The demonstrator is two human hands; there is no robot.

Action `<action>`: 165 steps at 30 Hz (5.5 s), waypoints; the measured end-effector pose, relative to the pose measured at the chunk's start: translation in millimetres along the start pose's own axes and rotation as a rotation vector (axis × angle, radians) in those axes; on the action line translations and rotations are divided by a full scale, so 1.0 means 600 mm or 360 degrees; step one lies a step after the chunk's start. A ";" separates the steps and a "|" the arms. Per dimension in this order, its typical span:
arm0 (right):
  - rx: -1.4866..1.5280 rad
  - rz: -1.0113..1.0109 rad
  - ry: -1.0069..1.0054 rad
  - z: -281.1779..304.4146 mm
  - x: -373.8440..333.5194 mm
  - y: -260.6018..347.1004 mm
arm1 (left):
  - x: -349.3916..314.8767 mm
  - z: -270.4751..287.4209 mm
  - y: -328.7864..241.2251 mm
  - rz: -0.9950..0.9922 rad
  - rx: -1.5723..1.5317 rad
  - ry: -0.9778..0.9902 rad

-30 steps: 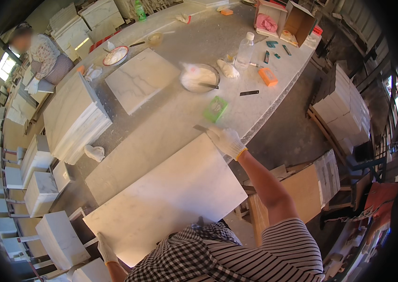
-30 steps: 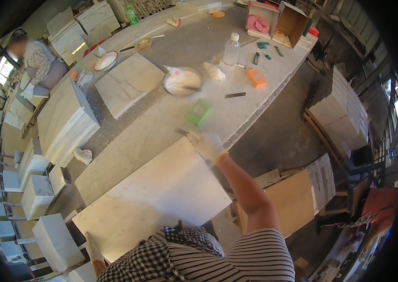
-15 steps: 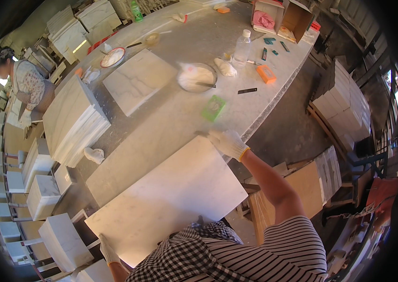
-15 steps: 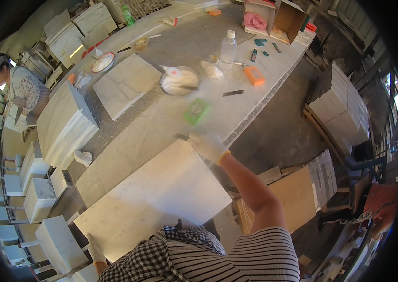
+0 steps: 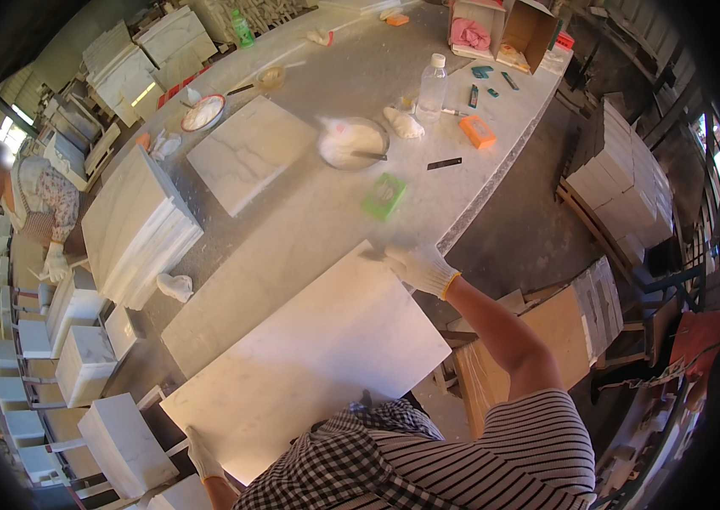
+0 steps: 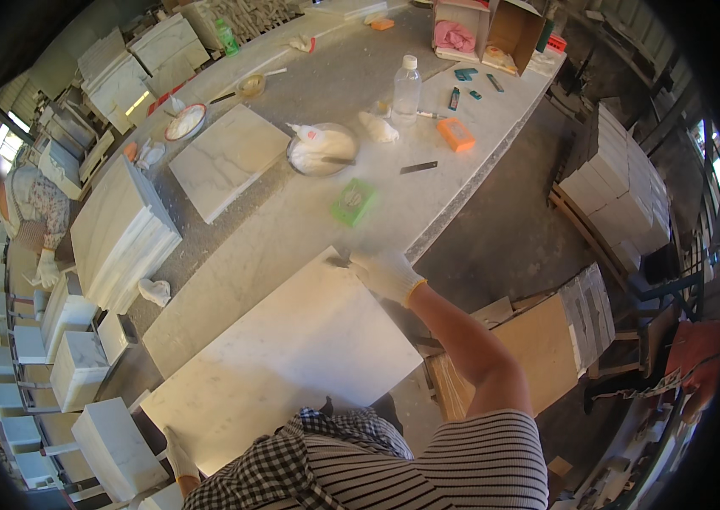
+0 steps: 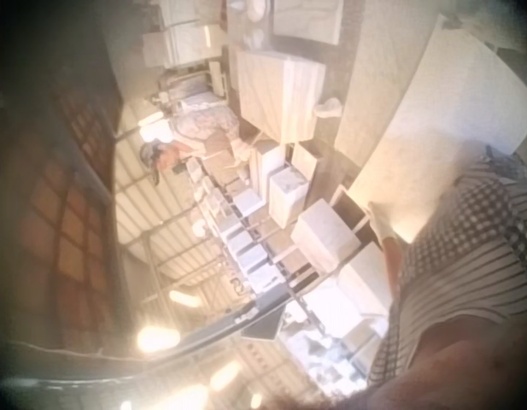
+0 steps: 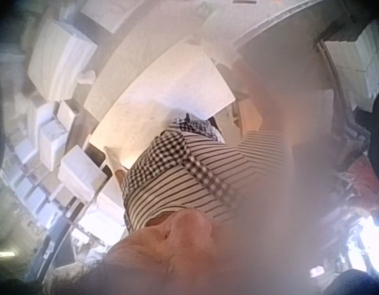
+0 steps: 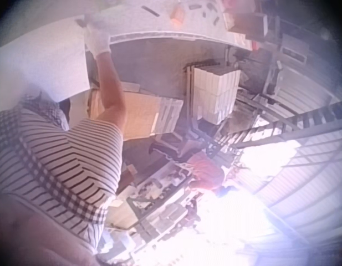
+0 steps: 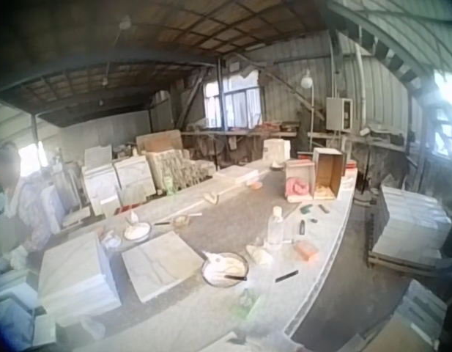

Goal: The person wipes a white rectangular panel with a green sponge, repeatedly dipping the sponge into a small bowl of liquid. They flip the panel to clean both sides and place it on a nearby rack. The person then picks up another panel and repeats the wiping process.

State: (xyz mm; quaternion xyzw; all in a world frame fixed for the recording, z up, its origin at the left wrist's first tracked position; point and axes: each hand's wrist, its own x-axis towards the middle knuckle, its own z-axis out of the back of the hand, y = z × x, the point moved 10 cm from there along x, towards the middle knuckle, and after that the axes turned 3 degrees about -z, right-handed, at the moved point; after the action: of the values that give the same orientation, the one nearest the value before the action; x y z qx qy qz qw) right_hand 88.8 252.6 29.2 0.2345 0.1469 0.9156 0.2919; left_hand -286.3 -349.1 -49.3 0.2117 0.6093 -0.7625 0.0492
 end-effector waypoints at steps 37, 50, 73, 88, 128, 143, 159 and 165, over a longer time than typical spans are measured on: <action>-0.0132 -0.0267 0.0634 -0.008 -0.029 -0.009 | 0.014 0.011 0.020 0.0014 0.0003 0.0062; 0.0171 -0.0451 -0.0091 -0.006 -0.010 -0.023 | 0.000 -0.001 0.008 0.0079 0.0025 0.0052; 0.0289 -0.0253 -0.0111 0.026 0.016 0.048 | 0.011 0.018 0.017 -0.0013 0.0067 -0.0018; 0.0041 -0.0371 -0.0047 0.053 0.011 -0.008 | 0.005 0.026 0.010 -0.0008 0.0161 -0.0162; 0.0385 0.1482 0.1177 -0.396 0.163 0.924 | -0.083 -0.019 -0.045 0.0365 0.0625 -0.0362; 0.0069 0.1652 0.1210 -0.440 0.158 0.945 | -0.080 -0.022 -0.043 0.0380 0.0697 -0.0339; -0.0109 0.1728 0.1195 -0.420 0.140 0.945 | -0.081 -0.018 -0.042 0.0369 0.0716 -0.0395; -0.0121 0.1727 0.1214 -0.402 0.145 0.938 | -0.082 -0.018 -0.043 0.0371 0.0700 -0.0389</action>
State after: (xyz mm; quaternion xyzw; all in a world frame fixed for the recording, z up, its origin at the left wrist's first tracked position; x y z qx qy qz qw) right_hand -360.0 -169.5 83.3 -0.0757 0.0686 0.9560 -0.2749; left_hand -247.5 -341.5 -8.7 0.1926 0.3902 -0.8856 0.1627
